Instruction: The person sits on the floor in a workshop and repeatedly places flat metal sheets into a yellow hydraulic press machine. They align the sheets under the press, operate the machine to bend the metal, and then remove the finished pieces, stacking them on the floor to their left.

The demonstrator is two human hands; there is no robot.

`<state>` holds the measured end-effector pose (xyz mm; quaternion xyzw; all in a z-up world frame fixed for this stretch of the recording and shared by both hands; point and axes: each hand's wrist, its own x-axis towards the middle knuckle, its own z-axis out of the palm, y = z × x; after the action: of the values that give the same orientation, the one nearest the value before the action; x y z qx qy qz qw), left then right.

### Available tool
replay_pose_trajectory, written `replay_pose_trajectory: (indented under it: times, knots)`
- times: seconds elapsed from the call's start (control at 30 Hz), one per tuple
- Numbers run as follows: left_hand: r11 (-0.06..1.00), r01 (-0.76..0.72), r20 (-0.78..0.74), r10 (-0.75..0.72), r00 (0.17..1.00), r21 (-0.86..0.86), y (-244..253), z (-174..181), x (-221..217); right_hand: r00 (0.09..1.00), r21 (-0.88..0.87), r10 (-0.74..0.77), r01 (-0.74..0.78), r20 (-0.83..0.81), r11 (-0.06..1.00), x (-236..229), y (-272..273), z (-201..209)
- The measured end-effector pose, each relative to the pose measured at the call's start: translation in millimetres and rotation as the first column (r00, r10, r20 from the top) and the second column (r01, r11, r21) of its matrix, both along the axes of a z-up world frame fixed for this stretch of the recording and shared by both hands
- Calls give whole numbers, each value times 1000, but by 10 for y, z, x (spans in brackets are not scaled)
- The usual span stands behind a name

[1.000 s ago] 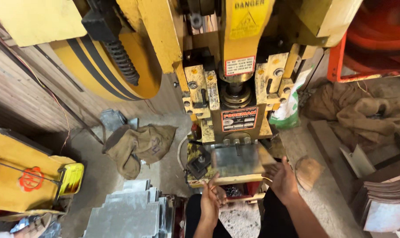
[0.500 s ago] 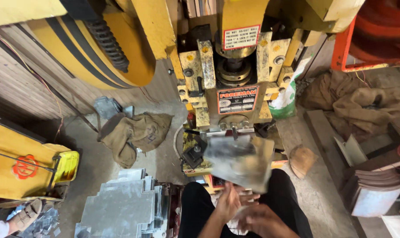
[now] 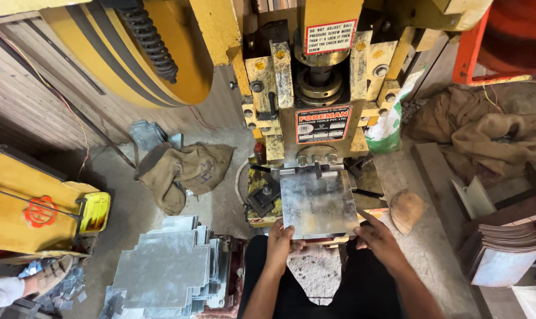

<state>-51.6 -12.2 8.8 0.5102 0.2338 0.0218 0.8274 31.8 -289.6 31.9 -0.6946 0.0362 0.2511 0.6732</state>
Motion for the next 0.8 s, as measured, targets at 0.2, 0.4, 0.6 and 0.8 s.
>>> replay_pose_trajectory:
  times: [0.2, 0.4, 0.6, 0.8]
  knots:
    - [967, 22, 37, -32, 999, 254, 32, -11, -146, 985, 80, -100, 90, 139, 993, -116, 38, -158]
    - [992, 61, -28, -58, 998, 106, 85, 101, 34, 977, 208, -212, 205, 15, 957, 91, 113, -117]
    - [997, 65, -23, -66, 998, -43, 140, -139, 36, 977, 272, -214, 208, -7, 940, 138, 77, -198]
    - [999, 42, -35, -42, 998, -24, 171, 158, -88, 954, 212, -298, 293, -9, 932, 212, 130, 57]
